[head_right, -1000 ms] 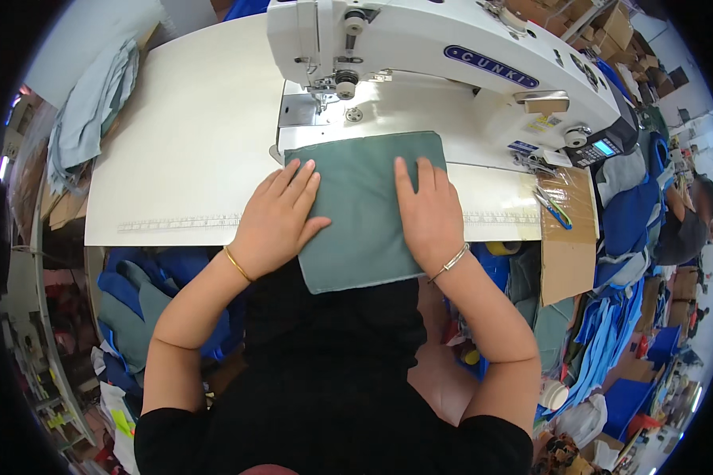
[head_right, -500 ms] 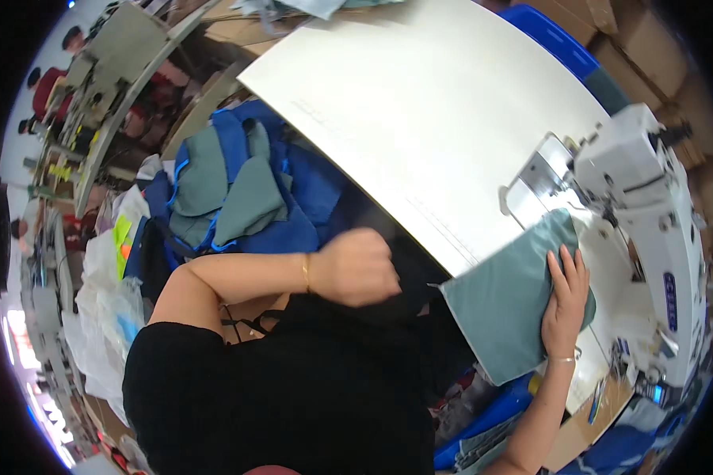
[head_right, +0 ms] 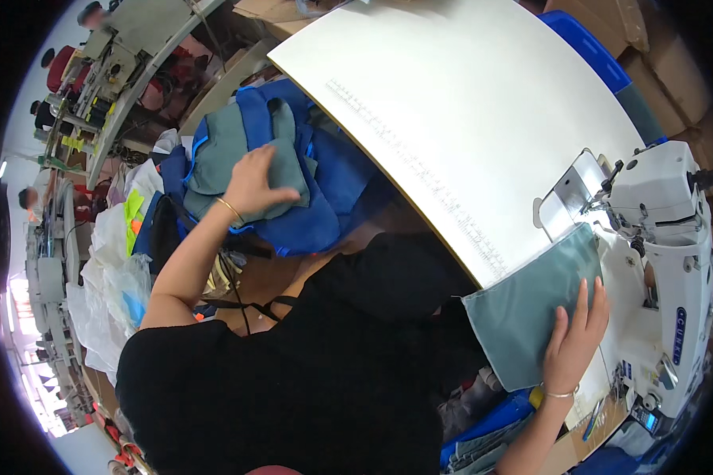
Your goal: Sewing together two different colored fabric pieces using an industrial sewing machine.
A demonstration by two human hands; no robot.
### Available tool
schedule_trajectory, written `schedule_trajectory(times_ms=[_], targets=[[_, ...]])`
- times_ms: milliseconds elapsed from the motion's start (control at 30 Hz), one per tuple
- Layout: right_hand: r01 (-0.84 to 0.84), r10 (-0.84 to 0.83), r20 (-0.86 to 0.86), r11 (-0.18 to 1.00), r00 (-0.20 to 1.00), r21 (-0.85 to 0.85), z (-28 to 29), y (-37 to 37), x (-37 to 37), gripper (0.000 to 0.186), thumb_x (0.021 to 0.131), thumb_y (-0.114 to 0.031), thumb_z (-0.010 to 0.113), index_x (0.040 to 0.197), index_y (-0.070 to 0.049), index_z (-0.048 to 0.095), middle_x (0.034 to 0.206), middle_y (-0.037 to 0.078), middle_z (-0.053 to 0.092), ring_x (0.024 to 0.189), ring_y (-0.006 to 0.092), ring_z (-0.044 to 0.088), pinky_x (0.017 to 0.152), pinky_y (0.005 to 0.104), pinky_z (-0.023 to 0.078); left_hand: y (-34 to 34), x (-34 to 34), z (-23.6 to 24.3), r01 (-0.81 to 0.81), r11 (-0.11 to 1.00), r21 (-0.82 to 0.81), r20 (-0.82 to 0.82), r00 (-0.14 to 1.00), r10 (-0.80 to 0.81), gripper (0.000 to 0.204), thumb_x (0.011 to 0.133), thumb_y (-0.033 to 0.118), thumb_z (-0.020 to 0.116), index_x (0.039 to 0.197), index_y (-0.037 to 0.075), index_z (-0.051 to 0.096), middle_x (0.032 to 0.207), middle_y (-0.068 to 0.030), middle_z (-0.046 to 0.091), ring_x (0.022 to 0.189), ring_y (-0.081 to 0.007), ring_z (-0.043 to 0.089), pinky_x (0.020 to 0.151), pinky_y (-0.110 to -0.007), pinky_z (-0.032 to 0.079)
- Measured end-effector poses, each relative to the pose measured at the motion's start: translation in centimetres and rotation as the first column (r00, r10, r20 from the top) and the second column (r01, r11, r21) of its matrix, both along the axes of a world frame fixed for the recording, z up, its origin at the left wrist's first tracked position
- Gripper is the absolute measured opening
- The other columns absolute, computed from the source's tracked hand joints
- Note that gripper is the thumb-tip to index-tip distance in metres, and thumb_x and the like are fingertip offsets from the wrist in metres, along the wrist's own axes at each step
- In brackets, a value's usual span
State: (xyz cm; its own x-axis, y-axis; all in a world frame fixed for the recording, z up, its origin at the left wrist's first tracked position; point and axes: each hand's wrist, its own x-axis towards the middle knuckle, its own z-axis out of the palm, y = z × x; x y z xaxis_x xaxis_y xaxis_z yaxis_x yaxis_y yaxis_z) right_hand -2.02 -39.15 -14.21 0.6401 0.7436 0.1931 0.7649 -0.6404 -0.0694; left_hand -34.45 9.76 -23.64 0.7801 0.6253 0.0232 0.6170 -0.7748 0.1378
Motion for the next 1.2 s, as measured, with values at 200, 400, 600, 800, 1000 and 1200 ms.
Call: schedule_trajectory(times_ms=[200,400,600,800,1000,1200], targets=[[0.044,-0.052,-0.109,0.997,0.993,-0.069,-1.2,0.6,-2.2,0.053,0.097,-0.015,0.054,0.147,-0.003,0.043,0.155,0.019,0.036,0.144,0.0404,0.03,0.118,0.049,0.023,-4.0,1.3,-1.0,0.311,0.923,0.226,-0.189,0.944,-0.271,0.049,0.074,0.022,0.072,0.12,0.007,0.065,0.149,-0.0197,0.044,0.144,-0.042,0.03,0.117,-0.059,0.023],[0.026,-0.031,-0.124,0.999,0.992,-0.039,-2.0,0.1,-1.9,0.052,0.101,-0.023,0.044,0.148,-0.001,0.041,0.157,0.018,0.034,0.148,0.0393,0.023,0.121,0.0504,0.016,0.1,2.1,2.1,0.356,0.921,0.159,-0.471,0.847,-0.246,0.023,0.069,0.012,0.067,0.091,0.013,0.071,0.085,-0.0059,0.068,0.113,-0.0287,0.059,0.117,-0.055,0.027],[-0.058,0.052,-0.136,0.998,0.989,-0.039,-2.4,-0.5,-0.5,0.053,0.102,-0.027,0.042,0.147,-0.001,0.042,0.157,0.017,0.034,0.149,0.0383,0.022,0.122,0.0512,0.012,4.7,0.7,12.9,0.229,0.926,0.301,-0.356,0.927,-0.114,0.01,0.072,0.013,0.062,0.079,0.011,0.069,0.076,-0.0127,0.068,0.087,-0.0304,0.066,0.094,-0.043,0.045],[-0.154,0.148,-0.146,0.988,0.978,-0.026,-1.8,-0.5,0.1,0.05,0.1,-0.017,0.044,0.147,-0.002,0.043,0.158,0.016,0.034,0.149,0.0363,0.023,0.123,0.0482,0.013,2.4,1.2,21.4,0.305,0.841,0.446,0.195,0.884,-0.424,0.011,0.073,0.002,0.06,0.082,0.007,0.06,0.073,-0.0107,0.056,0.084,-0.0308,0.058,0.091,-0.043,0.044],[-0.158,0.151,-0.164,0.987,0.975,-0.028,-1.1,0.2,-0.1,0.052,0.098,-0.022,0.049,0.145,-0.001,0.046,0.157,0.017,0.035,0.148,0.0387,0.026,0.121,0.051,0.017,-3.6,4.7,24.1,0.409,0.739,0.535,0.323,0.71,-0.626,0.028,0.068,-0.005,0.062,0.092,0.009,0.065,0.084,-0.0027,0.066,0.084,-0.0251,0.057,0.087,-0.039,0.044],[-0.13,0.135,-0.047,0.987,0.99,0.098,0.9,1.4,-1.8,0.056,0.085,-0.004,0.065,0.139,-0.003,0.052,0.152,0.017,0.042,0.143,0.0391,0.035,0.117,0.0472,0.029,-6.6,9.9,25.0,0.654,0.575,0.491,0.603,0.221,-0.767,0.011,0.088,0.0,0.058,0.095,0.002,0.066,0.1,-0.017,0.072,0.089,-0.0305,0.066,0.084,-0.041,0.051]])
